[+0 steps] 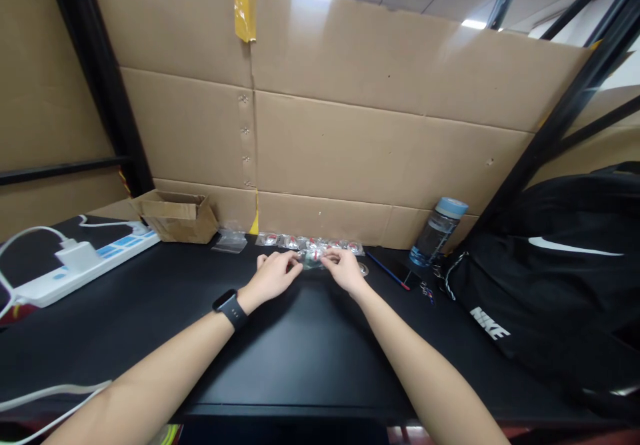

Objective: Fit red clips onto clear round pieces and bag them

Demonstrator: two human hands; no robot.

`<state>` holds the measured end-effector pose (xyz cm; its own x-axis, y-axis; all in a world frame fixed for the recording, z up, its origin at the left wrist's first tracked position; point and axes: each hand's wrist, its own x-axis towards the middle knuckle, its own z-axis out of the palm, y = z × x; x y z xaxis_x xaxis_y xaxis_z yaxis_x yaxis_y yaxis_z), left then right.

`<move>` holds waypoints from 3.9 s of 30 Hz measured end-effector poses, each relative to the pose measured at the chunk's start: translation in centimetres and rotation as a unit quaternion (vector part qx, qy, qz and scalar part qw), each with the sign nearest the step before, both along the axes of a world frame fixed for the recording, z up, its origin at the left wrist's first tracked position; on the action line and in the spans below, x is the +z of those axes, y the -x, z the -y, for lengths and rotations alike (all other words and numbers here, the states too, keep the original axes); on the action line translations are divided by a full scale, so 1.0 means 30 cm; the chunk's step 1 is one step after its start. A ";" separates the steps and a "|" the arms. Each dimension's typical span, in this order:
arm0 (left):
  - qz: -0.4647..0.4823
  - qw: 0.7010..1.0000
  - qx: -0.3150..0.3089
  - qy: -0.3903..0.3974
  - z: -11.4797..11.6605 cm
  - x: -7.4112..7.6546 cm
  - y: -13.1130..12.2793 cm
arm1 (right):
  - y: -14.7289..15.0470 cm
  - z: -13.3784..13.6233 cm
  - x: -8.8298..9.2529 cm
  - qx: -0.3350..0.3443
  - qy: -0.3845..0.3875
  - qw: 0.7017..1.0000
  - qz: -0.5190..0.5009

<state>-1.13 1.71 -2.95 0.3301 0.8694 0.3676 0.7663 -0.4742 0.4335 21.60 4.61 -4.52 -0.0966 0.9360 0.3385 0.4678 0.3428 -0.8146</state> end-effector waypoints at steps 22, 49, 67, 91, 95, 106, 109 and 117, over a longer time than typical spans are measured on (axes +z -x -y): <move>-0.134 0.969 -0.204 -0.045 0.112 -0.097 -0.046 | -0.063 -0.195 0.052 -0.215 -0.006 0.915 0.341; -0.064 0.982 -0.164 -0.066 -0.081 -0.130 0.021 | -0.349 0.008 0.023 0.019 -0.010 0.947 0.321; -0.042 0.976 -0.208 -0.054 -0.073 -0.078 0.032 | -0.206 0.101 0.078 0.108 0.013 0.942 0.318; -0.113 0.982 -0.125 -0.089 -0.035 -0.081 -0.029 | -0.133 0.154 0.135 0.030 -0.038 0.957 0.287; -0.134 0.975 -0.137 -0.113 -0.020 -0.045 -0.043 | -0.124 0.152 0.125 0.048 -0.040 0.958 0.281; 0.154 0.974 -0.164 -0.041 0.016 0.019 -0.036 | -0.094 0.147 0.111 0.058 0.026 0.998 0.004; 0.197 0.970 -0.140 -0.027 0.018 0.018 -0.040 | -0.072 0.148 0.098 0.094 0.033 0.992 -0.081; 0.220 0.961 -0.168 -0.015 0.036 0.035 -0.051 | -0.016 0.157 0.065 0.137 0.049 0.972 -0.184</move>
<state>0.39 0.62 -1.89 0.3977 0.7281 0.5583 0.3141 -0.6797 0.6628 22.07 -0.09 -2.58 -0.2357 0.9219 0.3074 0.0399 0.3252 -0.9448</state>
